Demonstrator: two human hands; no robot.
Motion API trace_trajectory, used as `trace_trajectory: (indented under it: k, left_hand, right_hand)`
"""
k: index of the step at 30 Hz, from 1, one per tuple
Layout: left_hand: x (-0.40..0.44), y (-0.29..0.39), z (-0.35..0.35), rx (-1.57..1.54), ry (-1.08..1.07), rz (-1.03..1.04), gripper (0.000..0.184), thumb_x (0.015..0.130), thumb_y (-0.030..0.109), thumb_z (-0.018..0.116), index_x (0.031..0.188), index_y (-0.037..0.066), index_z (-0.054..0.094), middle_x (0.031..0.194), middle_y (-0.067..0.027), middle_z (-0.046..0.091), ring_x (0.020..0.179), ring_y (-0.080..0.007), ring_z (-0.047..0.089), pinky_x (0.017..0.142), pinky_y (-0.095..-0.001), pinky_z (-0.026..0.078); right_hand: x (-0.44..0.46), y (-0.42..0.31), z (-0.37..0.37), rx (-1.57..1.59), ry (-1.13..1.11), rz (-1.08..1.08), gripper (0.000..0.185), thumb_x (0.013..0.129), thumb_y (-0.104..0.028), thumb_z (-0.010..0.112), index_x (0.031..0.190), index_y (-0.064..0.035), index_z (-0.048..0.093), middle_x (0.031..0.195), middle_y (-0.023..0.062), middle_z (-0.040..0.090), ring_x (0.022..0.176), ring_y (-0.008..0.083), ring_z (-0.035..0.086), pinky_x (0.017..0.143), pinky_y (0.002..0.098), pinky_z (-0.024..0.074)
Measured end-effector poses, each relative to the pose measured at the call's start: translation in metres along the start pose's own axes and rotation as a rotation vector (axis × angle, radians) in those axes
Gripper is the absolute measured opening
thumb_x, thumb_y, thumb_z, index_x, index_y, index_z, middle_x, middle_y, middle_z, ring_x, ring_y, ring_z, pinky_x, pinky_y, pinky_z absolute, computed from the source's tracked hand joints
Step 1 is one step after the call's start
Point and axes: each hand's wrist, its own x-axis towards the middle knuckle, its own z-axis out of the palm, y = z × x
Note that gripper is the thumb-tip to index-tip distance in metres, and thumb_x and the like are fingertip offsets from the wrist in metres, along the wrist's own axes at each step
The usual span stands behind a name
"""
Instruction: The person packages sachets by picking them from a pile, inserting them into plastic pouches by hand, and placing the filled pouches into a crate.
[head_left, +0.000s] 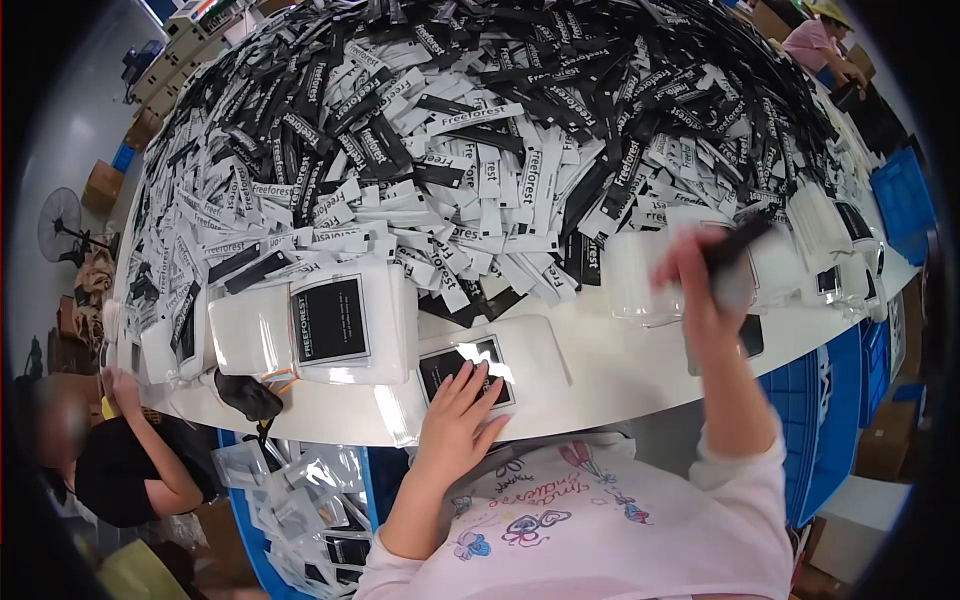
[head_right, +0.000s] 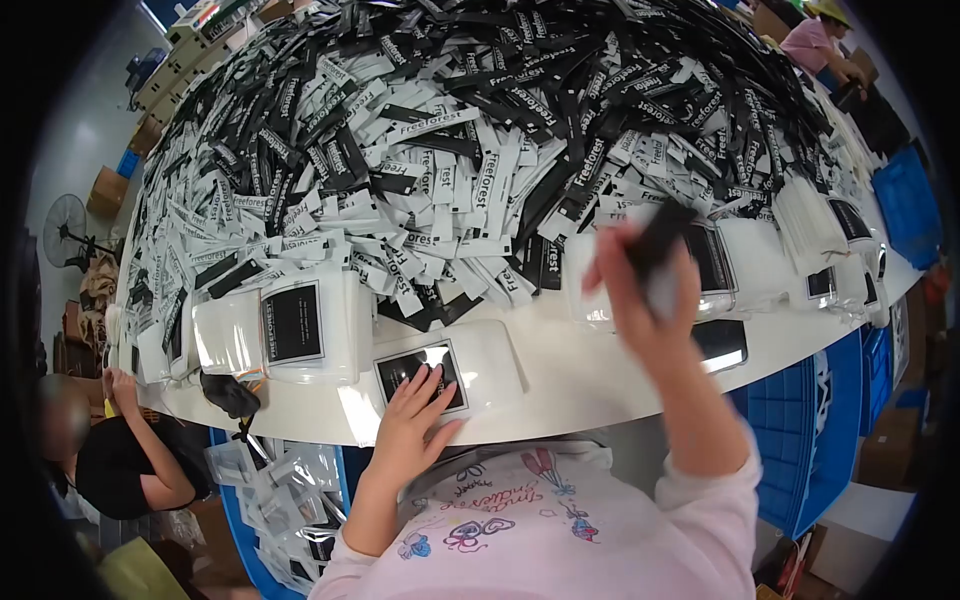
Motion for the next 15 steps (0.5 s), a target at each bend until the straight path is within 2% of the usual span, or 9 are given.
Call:
trace_trajectory:
  k: [2, 4, 7, 10, 11, 14, 15]
  left_hand:
    - [0.003, 0.003, -0.006, 0.017, -0.012, 0.014, 0.034, 0.074, 0.018, 0.063, 0.106, 0.006, 0.058, 0.121, -0.0146, 0.048, 0.114, -0.0318, 0.043, 0.093, -0.0445, 0.034]
    - [0.004, 0.003, -0.008, 0.062, 0.001, 0.058, 0.031, 0.075, 0.015, 0.062, 0.104, 0.005, 0.059, 0.117, -0.0136, 0.051, 0.111, -0.0304, 0.046, 0.088, -0.0419, 0.038]
    - [0.000, 0.000, -0.008, 0.040, 0.002, 0.044, 0.027, 0.075, 0.010, 0.061, 0.101, 0.005, 0.061, 0.111, -0.0110, 0.056, 0.108, -0.0284, 0.050, 0.083, -0.0374, 0.041]
    - [0.003, 0.002, -0.009, 0.058, 0.048, 0.085, 0.024, 0.074, 0.006, 0.059, 0.097, 0.004, 0.062, 0.102, -0.0090, 0.061, 0.100, -0.0254, 0.055, 0.075, -0.0330, 0.043]
    - [0.003, 0.002, -0.009, 0.056, 0.062, 0.092, 0.023, 0.074, 0.005, 0.059, 0.097, 0.003, 0.062, 0.101, -0.0092, 0.061, 0.098, -0.0253, 0.056, 0.074, -0.0328, 0.044]
    - [0.002, 0.001, -0.007, 0.060, 0.152, 0.126, 0.021, 0.072, 0.006, 0.062, 0.093, 0.003, 0.062, 0.095, -0.0085, 0.062, 0.088, -0.0239, 0.059, 0.066, -0.0305, 0.044]
    - [0.000, 0.001, -0.007, 0.061, 0.186, 0.137, 0.020, 0.071, 0.007, 0.064, 0.091, 0.003, 0.062, 0.093, -0.0080, 0.063, 0.084, -0.0232, 0.060, 0.063, -0.0294, 0.044]
  right_hand:
    - [-0.057, 0.018, 0.011, 0.298, 0.193, 0.134, 0.007, 0.081, 0.002, 0.054, 0.086, -0.0006, 0.049, 0.069, 0.0076, 0.055, 0.058, 0.0132, 0.055, 0.054, 0.0244, 0.0466]
    - [-0.106, 0.053, 0.021, -0.127, 0.142, 0.245, 0.012, 0.078, 0.005, 0.056, 0.082, -0.0016, 0.047, 0.067, 0.0074, 0.053, 0.058, 0.0136, 0.054, 0.053, 0.0261, 0.0464]
    - [-0.122, 0.036, 0.026, 0.012, 0.355, 0.591, 0.016, 0.077, 0.005, 0.056, 0.085, -0.0029, 0.044, 0.067, 0.0069, 0.051, 0.057, 0.0130, 0.051, 0.054, 0.0253, 0.0449]
    - [-0.116, 0.023, 0.024, 0.129, 0.466, 0.092, 0.019, 0.078, 0.003, 0.055, 0.089, -0.0036, 0.041, 0.066, 0.0057, 0.048, 0.056, 0.0108, 0.046, 0.053, 0.0226, 0.0411]
    - [-0.112, 0.020, 0.016, 0.095, 0.324, -0.106, 0.016, 0.081, -0.001, 0.051, 0.092, -0.0034, 0.039, 0.067, 0.0049, 0.045, 0.056, 0.0092, 0.043, 0.052, 0.0212, 0.0376]
    - [-0.120, 0.042, 0.011, -0.004, 0.260, -0.071, 0.010, 0.085, -0.006, 0.047, 0.091, -0.0023, 0.041, 0.067, 0.0060, 0.047, 0.057, 0.0103, 0.045, 0.052, 0.0222, 0.0374]
    - [-0.117, 0.037, 0.010, -0.395, 0.125, 0.211, 0.008, 0.087, -0.007, 0.043, 0.091, -0.0003, 0.043, 0.068, 0.0068, 0.048, 0.057, 0.0117, 0.046, 0.052, 0.0225, 0.0378]
